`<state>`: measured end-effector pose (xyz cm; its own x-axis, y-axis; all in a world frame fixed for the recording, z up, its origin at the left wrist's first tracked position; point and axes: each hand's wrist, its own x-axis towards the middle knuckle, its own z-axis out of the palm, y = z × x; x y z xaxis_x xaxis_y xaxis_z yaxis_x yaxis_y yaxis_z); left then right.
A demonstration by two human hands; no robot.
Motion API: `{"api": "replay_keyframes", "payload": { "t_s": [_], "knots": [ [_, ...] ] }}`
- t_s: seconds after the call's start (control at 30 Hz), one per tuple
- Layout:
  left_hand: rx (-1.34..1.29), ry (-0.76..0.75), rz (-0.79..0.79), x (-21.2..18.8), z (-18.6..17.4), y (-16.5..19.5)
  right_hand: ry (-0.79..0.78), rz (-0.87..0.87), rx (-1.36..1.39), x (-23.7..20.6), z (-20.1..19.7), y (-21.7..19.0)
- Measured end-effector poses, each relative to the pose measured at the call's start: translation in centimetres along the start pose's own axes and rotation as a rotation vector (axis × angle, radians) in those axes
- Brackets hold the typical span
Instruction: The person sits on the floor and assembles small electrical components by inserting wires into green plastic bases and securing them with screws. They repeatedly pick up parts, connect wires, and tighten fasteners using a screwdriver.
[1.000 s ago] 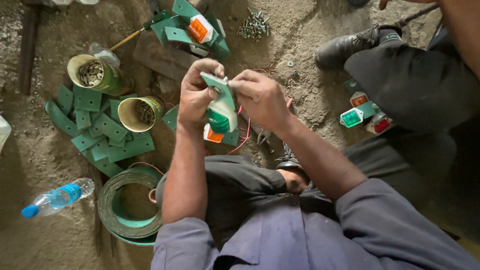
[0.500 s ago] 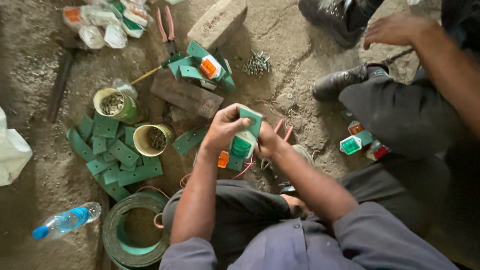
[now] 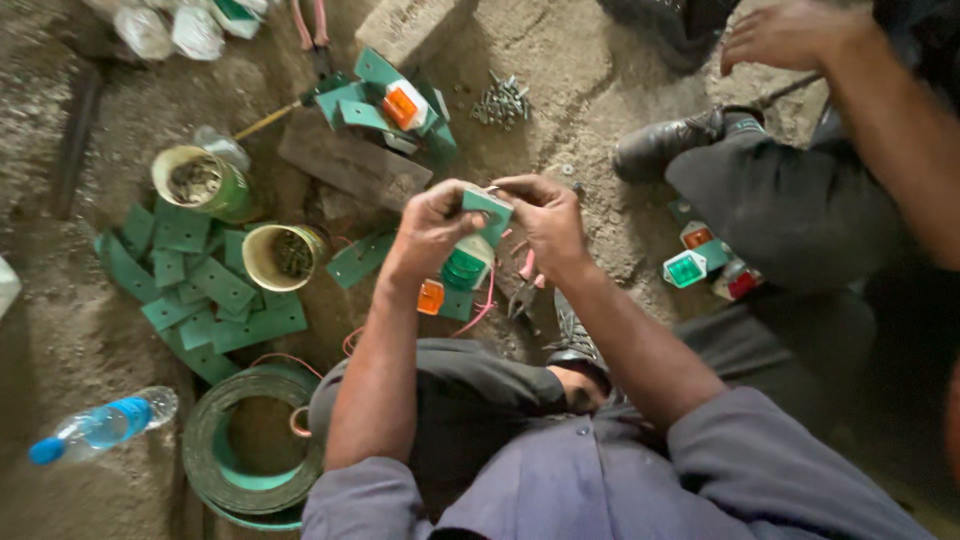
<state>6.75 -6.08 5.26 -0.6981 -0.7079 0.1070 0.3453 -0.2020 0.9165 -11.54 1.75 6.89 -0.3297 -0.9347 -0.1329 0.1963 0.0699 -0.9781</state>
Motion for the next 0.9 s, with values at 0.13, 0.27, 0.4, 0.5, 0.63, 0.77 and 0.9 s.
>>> {"api": "replay_keyframes", "payload": {
  "t_s": [0.13, 0.27, 0.4, 0.5, 0.63, 0.77, 0.9],
  "knots": [
    [0.118, 0.061, 0.002, -0.1, 0.1, -0.1, 0.018, 0.124, 0.098, -0.6, -0.1, 0.0],
    [0.202, 0.062, 0.055, -0.2, 0.8, -0.3, -0.034, 0.017, 0.204, -0.5, -0.5, 1.2],
    [0.215, 0.053, 0.230, 0.0, 1.3, -0.2, -0.068, -0.001, 0.303, -0.7, -1.0, 2.4],
    [0.222, 0.152, 0.002, 0.2, 1.2, 0.3, -0.041, 0.000, 0.188, -1.0, -1.2, 3.1],
    [0.426, 0.137, -0.012, 0.4, 0.5, 0.6, -0.133, -0.043, 0.036, 0.1, -2.4, 4.2],
    [0.471, 0.193, -0.065, 1.1, 0.1, -0.2, -0.029, 0.067, -0.034, 6.4, -4.7, 6.6],
    [0.090, 0.228, -0.137, 1.8, -0.7, -0.6, 0.234, 0.149, -0.246, 15.1, -5.1, 9.8]
  ]
}}
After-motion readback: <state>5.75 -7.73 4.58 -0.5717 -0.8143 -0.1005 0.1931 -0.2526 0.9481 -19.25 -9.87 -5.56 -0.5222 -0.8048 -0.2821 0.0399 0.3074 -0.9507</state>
